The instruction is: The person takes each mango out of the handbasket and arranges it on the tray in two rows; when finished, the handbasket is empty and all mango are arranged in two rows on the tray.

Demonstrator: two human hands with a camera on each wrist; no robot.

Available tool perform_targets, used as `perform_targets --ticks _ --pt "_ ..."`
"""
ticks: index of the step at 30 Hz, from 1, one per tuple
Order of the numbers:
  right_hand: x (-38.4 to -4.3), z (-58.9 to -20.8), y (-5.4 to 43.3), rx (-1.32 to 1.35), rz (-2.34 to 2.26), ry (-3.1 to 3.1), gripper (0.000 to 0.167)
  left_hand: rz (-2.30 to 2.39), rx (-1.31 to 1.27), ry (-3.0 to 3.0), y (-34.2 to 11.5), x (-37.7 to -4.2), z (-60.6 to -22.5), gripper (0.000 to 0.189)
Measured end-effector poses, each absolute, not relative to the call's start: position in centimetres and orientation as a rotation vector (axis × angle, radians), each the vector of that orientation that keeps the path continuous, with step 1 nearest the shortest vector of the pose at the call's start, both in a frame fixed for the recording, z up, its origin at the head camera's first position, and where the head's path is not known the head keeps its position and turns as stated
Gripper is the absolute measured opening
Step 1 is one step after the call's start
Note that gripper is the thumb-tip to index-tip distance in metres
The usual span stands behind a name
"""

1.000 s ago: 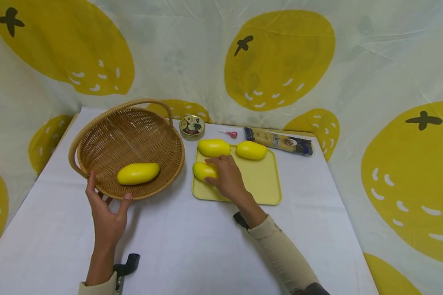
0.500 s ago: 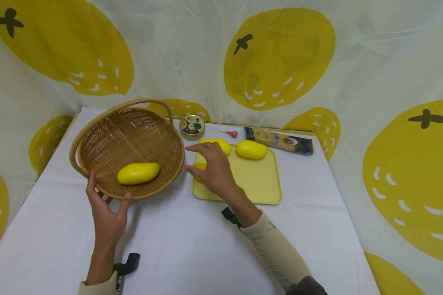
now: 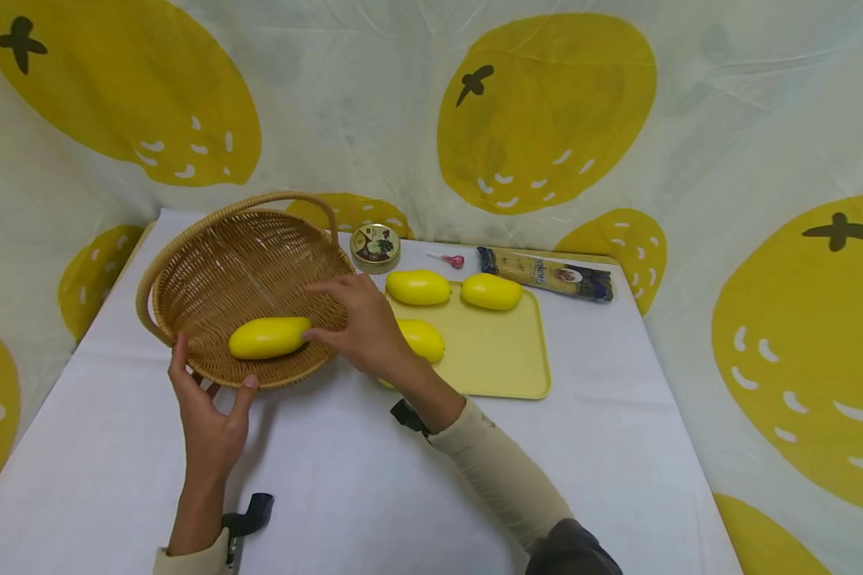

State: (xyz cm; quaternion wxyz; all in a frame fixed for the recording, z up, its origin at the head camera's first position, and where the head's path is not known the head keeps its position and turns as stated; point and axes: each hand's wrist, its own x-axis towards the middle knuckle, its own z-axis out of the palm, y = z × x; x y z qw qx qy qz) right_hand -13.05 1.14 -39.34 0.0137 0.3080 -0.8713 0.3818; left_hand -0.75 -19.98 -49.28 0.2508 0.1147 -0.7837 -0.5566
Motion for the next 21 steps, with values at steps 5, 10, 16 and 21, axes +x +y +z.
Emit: perform_targets --ticks 5,10,16,21 --pt "-13.4 -39.6 -0.7 1.038 1.237 -2.731 0.061 -1.494 0.306 -2.149 -20.0 -0.7 -49.3 0.101" --pt "-13.8 -39.7 -2.5 1.076 1.188 -2.793 0.063 -1.492 0.313 -2.154 -20.0 -0.7 -49.3 0.101" --pt "-14.4 -40.3 -4.3 1.171 1.133 -2.880 0.064 -1.499 0.315 -2.145 -19.9 -0.7 -49.3 0.101" --pt "-15.2 -40.8 -5.4 1.246 0.989 -2.971 0.068 -1.492 0.310 -2.147 -19.9 -0.8 -49.5 0.101"
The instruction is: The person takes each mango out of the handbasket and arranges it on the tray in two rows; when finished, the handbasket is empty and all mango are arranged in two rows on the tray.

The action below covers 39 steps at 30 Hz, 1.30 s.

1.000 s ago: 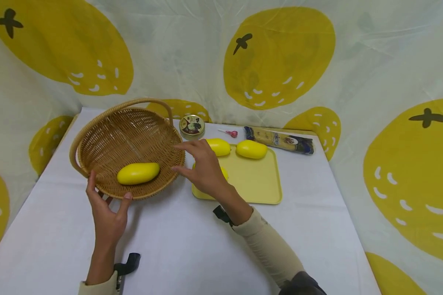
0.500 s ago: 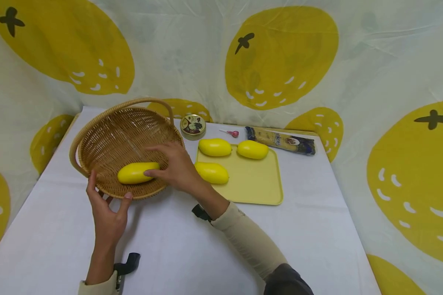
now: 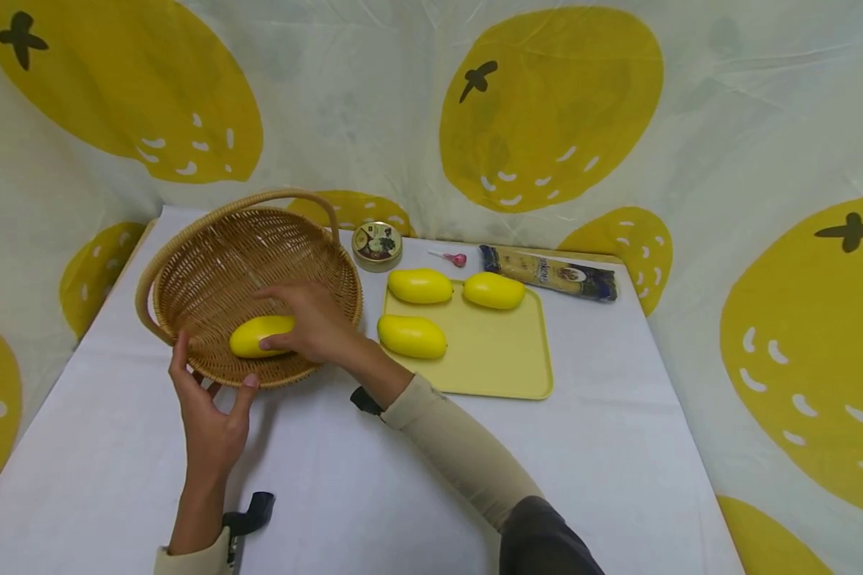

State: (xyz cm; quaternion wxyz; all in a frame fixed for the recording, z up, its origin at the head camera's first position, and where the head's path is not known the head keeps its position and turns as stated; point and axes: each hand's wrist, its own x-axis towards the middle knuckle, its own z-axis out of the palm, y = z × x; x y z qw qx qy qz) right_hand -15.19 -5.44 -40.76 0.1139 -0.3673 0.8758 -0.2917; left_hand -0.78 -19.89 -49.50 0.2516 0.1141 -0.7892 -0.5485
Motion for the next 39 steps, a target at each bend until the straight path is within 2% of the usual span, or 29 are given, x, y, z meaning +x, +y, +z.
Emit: perform_targets --ticks 26,39 --pt "-17.5 -42.4 -9.2 -1.027 -0.412 2.507 0.064 -1.502 0.330 -2.141 -19.8 -0.8 -49.3 0.102" --pt "-17.3 -41.5 -7.9 -1.089 -0.623 2.464 0.062 -1.503 0.334 -2.150 -19.7 -0.8 -49.1 0.103"
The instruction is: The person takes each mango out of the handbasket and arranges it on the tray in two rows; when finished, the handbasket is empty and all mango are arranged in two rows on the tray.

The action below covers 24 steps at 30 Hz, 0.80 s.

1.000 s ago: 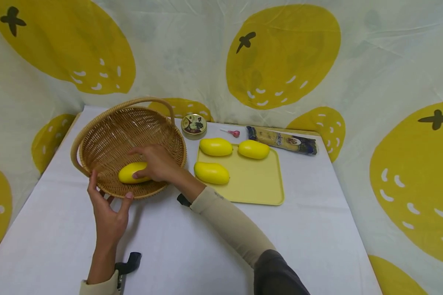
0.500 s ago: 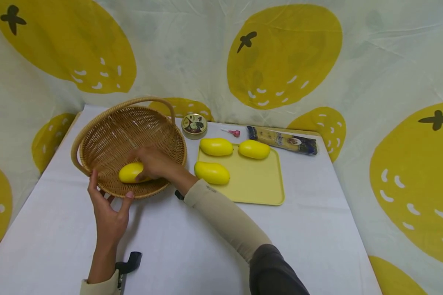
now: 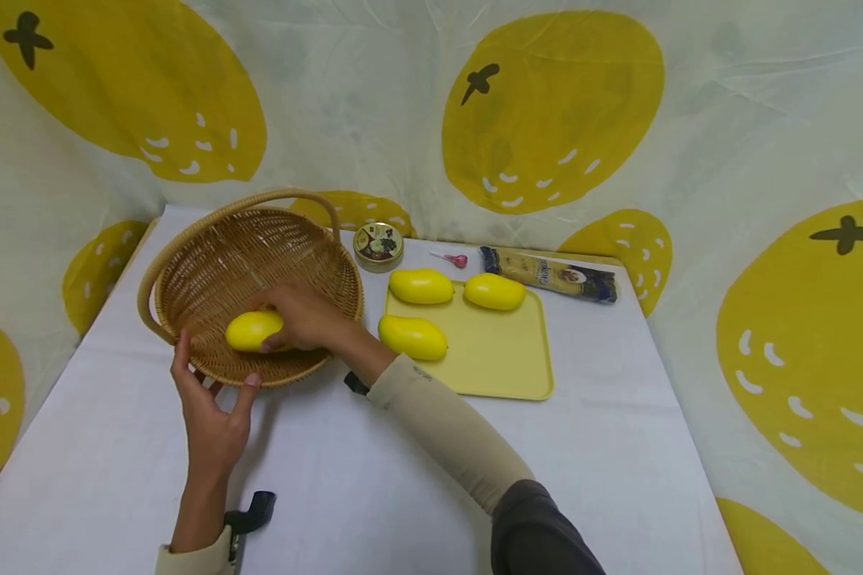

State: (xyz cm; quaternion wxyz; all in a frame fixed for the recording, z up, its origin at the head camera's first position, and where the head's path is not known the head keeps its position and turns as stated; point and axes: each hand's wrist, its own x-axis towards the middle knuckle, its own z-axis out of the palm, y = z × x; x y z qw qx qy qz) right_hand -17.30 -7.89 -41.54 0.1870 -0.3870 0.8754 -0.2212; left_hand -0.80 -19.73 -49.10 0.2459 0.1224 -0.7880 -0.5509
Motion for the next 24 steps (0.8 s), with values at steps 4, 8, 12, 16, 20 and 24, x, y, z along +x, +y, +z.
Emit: perform_targets --ticks 4,8,12,16,20,24 --pt "-17.0 -41.1 -7.0 -1.128 -0.721 2.481 0.062 -1.507 0.328 -2.148 -19.7 -0.8 -49.0 0.103" --pt "-16.6 -40.6 -6.2 -1.154 -0.811 2.518 0.066 -1.504 0.341 -2.149 -19.7 -0.7 -49.0 0.103" --pt "-16.0 -40.0 -5.4 -1.161 -0.930 2.530 0.069 -1.501 0.353 -2.152 -19.8 -0.7 -49.1 0.105" --pt "-15.3 -39.2 -4.4 -1.158 -1.004 2.578 0.068 -1.507 0.351 -2.155 -19.8 -0.7 -49.2 0.105" --pt "-14.5 -38.5 -3.4 -1.150 -1.028 2.659 0.067 -1.505 0.344 -2.146 -19.7 -0.8 -49.2 0.104" --pt "-13.9 -38.2 -2.3 -1.152 -1.073 2.724 0.066 -1.494 0.331 -2.139 -19.8 -0.7 -49.2 0.104"
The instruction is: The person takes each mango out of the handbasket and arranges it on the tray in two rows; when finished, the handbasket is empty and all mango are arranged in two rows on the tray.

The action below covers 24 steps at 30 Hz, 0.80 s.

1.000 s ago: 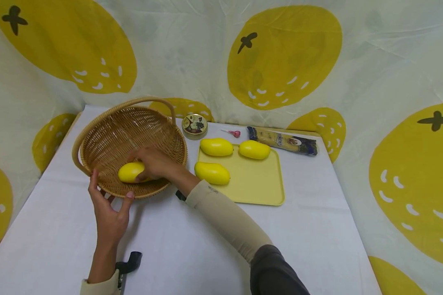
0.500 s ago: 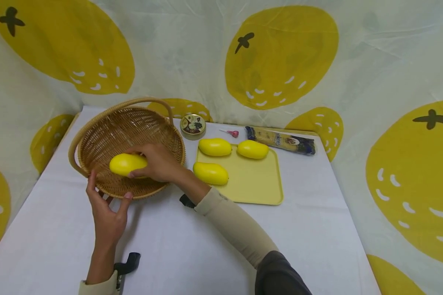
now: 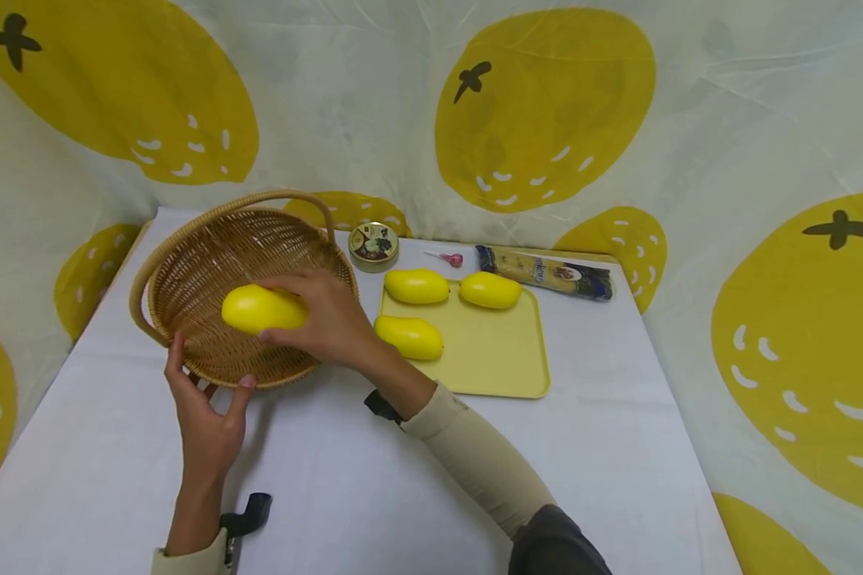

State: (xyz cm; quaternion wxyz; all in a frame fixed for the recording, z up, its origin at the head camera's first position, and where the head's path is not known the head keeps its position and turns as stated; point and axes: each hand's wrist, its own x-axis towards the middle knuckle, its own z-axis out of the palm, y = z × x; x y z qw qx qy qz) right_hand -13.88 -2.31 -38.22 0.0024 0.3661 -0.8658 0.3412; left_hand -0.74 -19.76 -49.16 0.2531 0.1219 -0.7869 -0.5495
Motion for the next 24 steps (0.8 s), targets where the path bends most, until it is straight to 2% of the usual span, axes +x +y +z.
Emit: perform_targets --ticks 11,24 --pt "-12.5 -37.8 0.8 0.984 1.241 -2.575 0.064 -1.488 0.326 -2.134 -19.9 -0.8 -49.5 0.102" --pt "-12.5 -38.3 5.1 0.834 1.350 -2.456 0.063 -1.481 0.320 -2.138 -19.7 -0.7 -49.2 0.102"
